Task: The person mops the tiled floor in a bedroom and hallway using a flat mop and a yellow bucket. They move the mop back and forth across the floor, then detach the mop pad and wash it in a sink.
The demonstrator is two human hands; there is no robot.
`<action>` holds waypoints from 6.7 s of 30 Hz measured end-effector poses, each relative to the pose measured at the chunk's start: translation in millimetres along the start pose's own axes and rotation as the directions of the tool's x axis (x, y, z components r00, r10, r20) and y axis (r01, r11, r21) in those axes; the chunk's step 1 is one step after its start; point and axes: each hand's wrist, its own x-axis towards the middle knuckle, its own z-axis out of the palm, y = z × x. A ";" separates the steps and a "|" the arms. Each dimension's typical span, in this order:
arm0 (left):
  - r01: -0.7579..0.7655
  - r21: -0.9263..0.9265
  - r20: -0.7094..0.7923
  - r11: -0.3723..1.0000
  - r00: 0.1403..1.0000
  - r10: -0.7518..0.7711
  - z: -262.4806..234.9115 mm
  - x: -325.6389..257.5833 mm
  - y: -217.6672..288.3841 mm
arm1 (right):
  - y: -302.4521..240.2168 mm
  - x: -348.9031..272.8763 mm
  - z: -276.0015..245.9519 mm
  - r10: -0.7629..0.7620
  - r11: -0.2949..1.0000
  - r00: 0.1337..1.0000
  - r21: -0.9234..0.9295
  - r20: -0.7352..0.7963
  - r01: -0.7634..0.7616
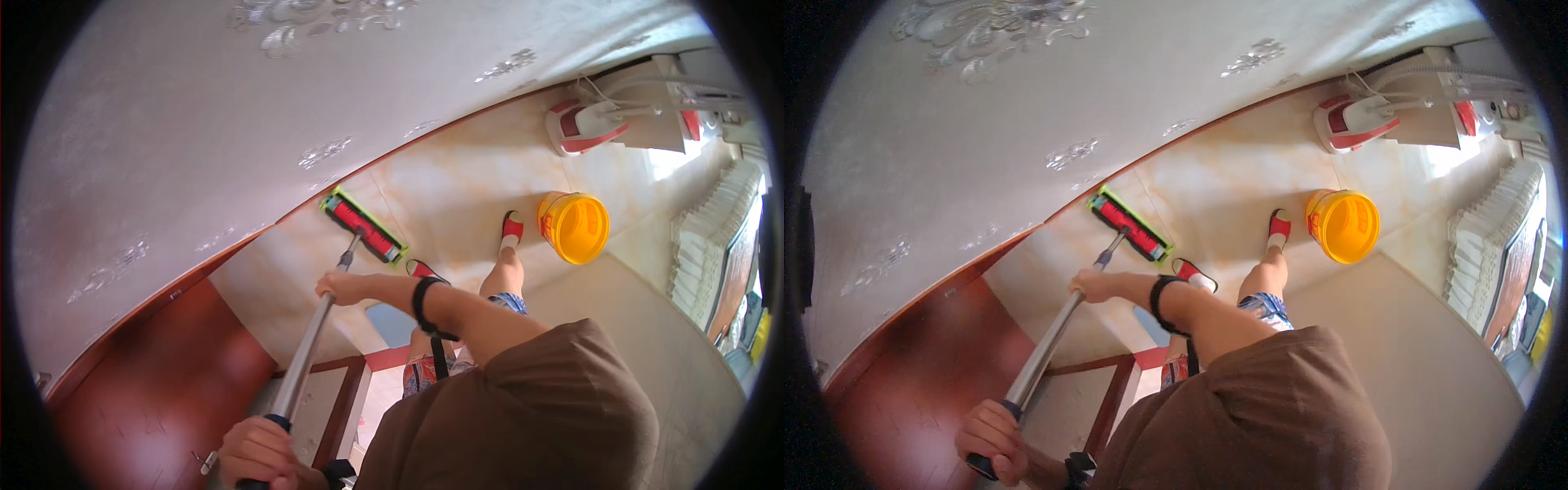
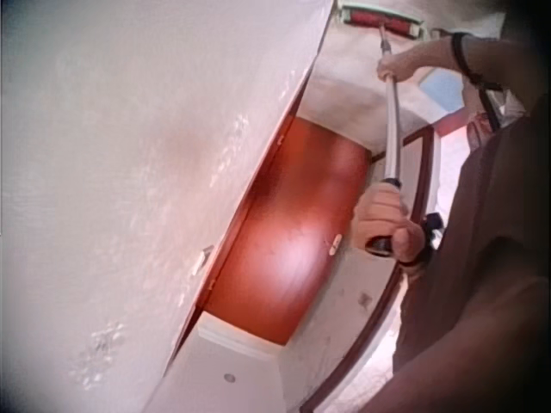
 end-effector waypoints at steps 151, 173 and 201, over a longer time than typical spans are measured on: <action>-0.053 -0.571 0.683 0.819 0.522 0.511 924.8 62.4 77.0 | 7.3 -1009.6 -473.4 0.236 0.769 0.269 0.010 -0.934 -0.639; 0.053 -0.434 0.899 0.899 -0.040 0.436 266.8 -56.4 43.8 | -13.8 -434.6 3.7 0.220 0.891 0.425 0.004 -0.878 -0.453; 0.372 -0.558 0.824 0.742 0.141 0.549 370.9 -89.7 44.9 | -48.4 -551.1 42.3 0.180 0.904 0.062 0.140 -0.982 -0.405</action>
